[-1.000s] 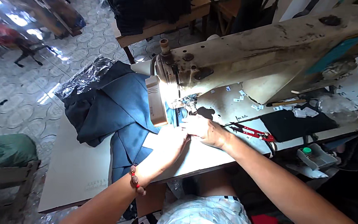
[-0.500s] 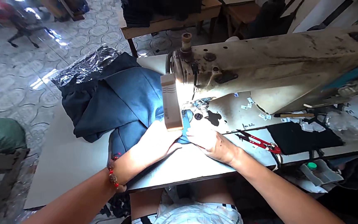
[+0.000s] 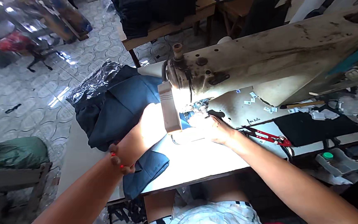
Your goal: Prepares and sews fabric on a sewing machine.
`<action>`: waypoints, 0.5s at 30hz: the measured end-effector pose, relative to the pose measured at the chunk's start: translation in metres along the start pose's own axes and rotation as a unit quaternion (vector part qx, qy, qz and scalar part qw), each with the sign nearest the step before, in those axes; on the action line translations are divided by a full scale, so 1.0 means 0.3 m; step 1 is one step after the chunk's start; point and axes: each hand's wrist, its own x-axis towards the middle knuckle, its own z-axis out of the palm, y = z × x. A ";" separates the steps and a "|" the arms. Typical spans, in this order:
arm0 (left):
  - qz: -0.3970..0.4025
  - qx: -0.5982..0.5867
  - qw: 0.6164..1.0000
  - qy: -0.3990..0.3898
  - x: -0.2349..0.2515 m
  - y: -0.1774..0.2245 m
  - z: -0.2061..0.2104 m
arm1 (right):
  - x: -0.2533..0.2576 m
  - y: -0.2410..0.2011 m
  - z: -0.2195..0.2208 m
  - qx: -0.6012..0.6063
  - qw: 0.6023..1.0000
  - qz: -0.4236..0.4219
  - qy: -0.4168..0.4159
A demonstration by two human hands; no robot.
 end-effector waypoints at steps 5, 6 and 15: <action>0.167 0.144 0.973 -0.067 0.060 -0.037 0.032 | 0.021 -0.007 -0.013 0.019 0.999 -0.026 0.009; 0.190 0.161 0.965 -0.083 0.062 -0.033 0.055 | 0.027 -0.007 -0.019 0.021 0.999 -0.027 0.000; 0.286 0.078 0.950 -0.103 0.002 -0.035 0.283 | -0.089 -0.062 0.006 -0.043 0.991 -0.125 -0.011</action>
